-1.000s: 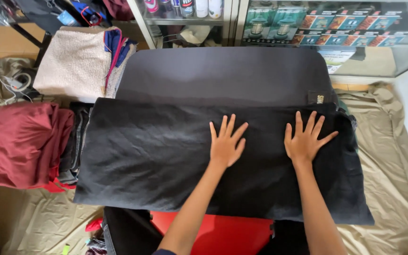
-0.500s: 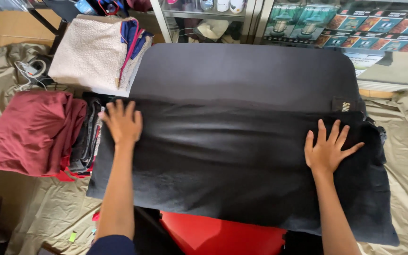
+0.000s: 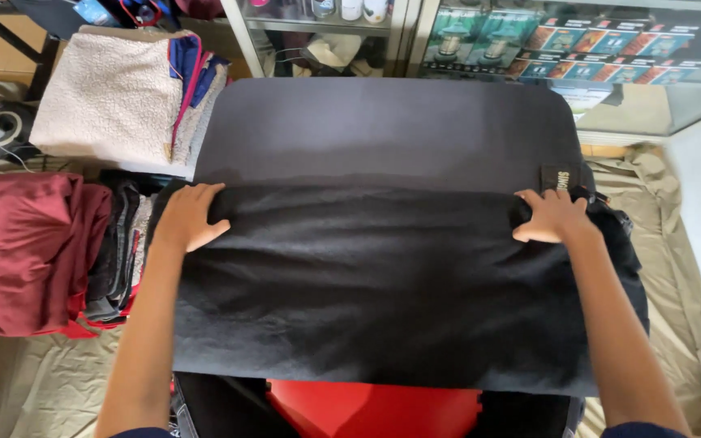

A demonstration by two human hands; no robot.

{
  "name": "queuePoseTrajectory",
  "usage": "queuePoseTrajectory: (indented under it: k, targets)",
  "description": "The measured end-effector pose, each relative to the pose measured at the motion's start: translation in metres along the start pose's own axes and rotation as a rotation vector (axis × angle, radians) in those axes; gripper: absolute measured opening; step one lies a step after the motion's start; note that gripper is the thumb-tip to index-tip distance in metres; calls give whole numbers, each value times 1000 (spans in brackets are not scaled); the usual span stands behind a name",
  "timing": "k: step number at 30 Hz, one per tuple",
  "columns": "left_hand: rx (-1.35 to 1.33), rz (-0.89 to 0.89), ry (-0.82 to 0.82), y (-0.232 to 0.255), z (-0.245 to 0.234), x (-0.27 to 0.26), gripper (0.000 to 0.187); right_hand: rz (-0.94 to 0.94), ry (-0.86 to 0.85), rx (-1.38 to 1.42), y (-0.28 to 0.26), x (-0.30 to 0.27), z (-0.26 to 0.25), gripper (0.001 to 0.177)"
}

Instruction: Folding a black garment and packing a green sleeping bag into a compression sack

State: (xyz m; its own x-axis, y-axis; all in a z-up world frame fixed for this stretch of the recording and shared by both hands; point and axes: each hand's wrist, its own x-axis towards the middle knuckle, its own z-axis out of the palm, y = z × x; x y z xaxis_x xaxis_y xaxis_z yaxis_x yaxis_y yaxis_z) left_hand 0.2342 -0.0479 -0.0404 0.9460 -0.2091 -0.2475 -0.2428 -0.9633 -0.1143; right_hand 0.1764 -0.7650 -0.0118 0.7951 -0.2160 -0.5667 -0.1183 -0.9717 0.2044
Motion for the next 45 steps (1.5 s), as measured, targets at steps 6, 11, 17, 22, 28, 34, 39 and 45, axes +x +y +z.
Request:
queuePoseTrajectory:
  k: [6, 11, 17, 22, 28, 34, 39, 45]
  targets:
    - [-136, -73, -412, 30, -105, -25, 106, 77, -163, -54, 3, -7, -7, 119]
    - [-61, -102, -468, 20, -69, -9, 112, 7, 19, -207, -11, -15, 20, 117]
    - [27, -39, -395, 30, -70, -35, 88, 27, -54, -137, -24, -52, -5, 76]
    - [52, 10, -328, 35, -107, -71, 72, 18, -108, -75, -30, -101, -24, 21]
    - [-8, -16, -40, 33, -239, -146, 56, 65, 167, -47, 19, -165, -82, 54]
    - [363, 170, 1035, -9, -263, -199, 57, 88, 1364, -356, 89, -224, -85, 51]
    - [474, 184, 689, 36, -200, -236, 64, 180, 1295, -390, 74, -218, 7, 46]
    - [-219, 264, 336, 42, 5, -226, 15, 182, 516, 224, 67, -181, 163, 24]
